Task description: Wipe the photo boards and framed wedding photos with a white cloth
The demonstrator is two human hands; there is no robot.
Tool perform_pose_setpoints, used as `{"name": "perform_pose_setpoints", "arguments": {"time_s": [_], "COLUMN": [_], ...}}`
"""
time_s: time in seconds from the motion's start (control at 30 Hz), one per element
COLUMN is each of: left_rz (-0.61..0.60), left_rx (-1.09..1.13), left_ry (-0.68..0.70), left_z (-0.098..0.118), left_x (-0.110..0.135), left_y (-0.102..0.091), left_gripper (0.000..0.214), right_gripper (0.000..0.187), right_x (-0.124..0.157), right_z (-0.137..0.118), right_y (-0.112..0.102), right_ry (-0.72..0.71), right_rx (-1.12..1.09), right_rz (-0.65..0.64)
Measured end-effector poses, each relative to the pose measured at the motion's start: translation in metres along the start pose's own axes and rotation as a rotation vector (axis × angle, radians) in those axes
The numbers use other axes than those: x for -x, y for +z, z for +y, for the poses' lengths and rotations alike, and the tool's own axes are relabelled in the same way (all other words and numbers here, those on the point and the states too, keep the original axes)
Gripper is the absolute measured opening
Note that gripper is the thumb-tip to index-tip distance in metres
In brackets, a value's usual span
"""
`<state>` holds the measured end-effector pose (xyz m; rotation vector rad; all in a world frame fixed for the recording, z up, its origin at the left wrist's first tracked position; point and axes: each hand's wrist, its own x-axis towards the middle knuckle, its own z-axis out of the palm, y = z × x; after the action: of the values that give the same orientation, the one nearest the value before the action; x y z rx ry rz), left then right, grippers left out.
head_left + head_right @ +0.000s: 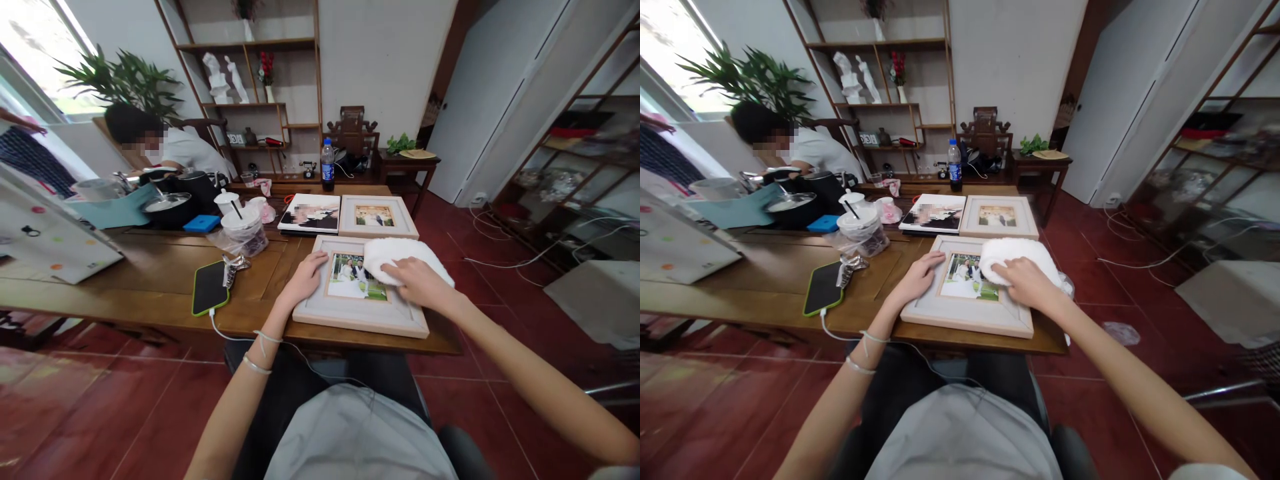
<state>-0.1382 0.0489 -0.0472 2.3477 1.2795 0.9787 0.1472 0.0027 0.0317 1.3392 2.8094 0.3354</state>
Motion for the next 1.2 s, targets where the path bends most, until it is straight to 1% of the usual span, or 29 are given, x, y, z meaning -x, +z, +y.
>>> {"name": "perform_pose_setpoints", "arguments": {"time_s": [0.1,0.17,0.23,0.27,0.3,0.37,0.43,0.5,0.57,0.6,0.67,0.77,0.87,1.0,1.1,1.2], "left_rz": [0.006,0.009,0.007,0.005,0.003,0.001,0.001,0.002,0.003,0.004,0.007,0.004,0.02,0.045,0.048,0.04], "left_rx": [-0.017,-0.039,-0.056,-0.062,-0.067,-0.073,-0.074,-0.072,-0.071,-0.07,-0.072,-0.092,-0.1,-0.06,-0.058,-0.096], "left_ry": [0.007,0.005,0.012,0.02,0.031,0.05,0.059,0.061,0.063,0.064,0.062,0.053,0.043,0.043,0.034,0.037], "left_z": [0.001,0.001,0.0,-0.001,-0.002,-0.003,-0.003,-0.001,0.0,0.001,0.002,0.002,0.001,-0.001,0.0,0.002], "left_x": [0.002,0.003,0.004,0.005,0.005,0.005,0.005,0.006,0.006,0.007,0.008,0.008,0.006,0.006,0.006,0.005], "left_y": [0.002,0.003,0.005,0.005,0.006,0.007,0.007,0.006,0.005,0.005,0.005,0.005,0.006,0.008,0.008,0.004], "left_gripper": [0.055,0.054,0.052,0.051,0.048,0.045,0.043,0.042,0.042,0.042,0.043,0.047,0.05,0.055,0.055,0.054], "right_gripper": [0.045,0.045,0.046,0.048,0.051,0.06,0.066,0.068,0.068,0.068,0.069,0.068,0.07,0.072,0.075,0.073], "right_x": [0.026,0.043,0.053,0.054,0.053,0.044,0.028,0.008,-0.012,-0.021,-0.036,-0.044,-0.031,0.011,0.044,0.06], "right_z": [-0.044,-0.069,-0.084,-0.086,-0.085,-0.071,-0.046,-0.017,0.008,0.018,0.028,0.023,0.001,-0.038,-0.064,-0.076], "right_y": [-0.025,-0.037,-0.041,-0.039,-0.034,-0.019,0.0,0.014,0.022,0.025,0.028,0.031,0.031,0.018,0.007,0.003], "right_ry": [-0.041,-0.061,-0.055,-0.047,-0.036,-0.002,0.06,0.125,0.208,0.227,0.223,0.144,0.061,-0.046,-0.083,-0.088], "right_rx": [-0.061,-0.119,-0.167,-0.181,-0.184,-0.158,-0.097,-0.056,-0.058,-0.055,-0.048,-0.012,-0.007,-0.073,-0.153,-0.204], "right_rz": [-0.058,-0.088,-0.081,-0.065,-0.041,0.024,0.092,0.13,0.161,0.174,0.167,0.117,0.082,0.063,0.07,0.089]}}
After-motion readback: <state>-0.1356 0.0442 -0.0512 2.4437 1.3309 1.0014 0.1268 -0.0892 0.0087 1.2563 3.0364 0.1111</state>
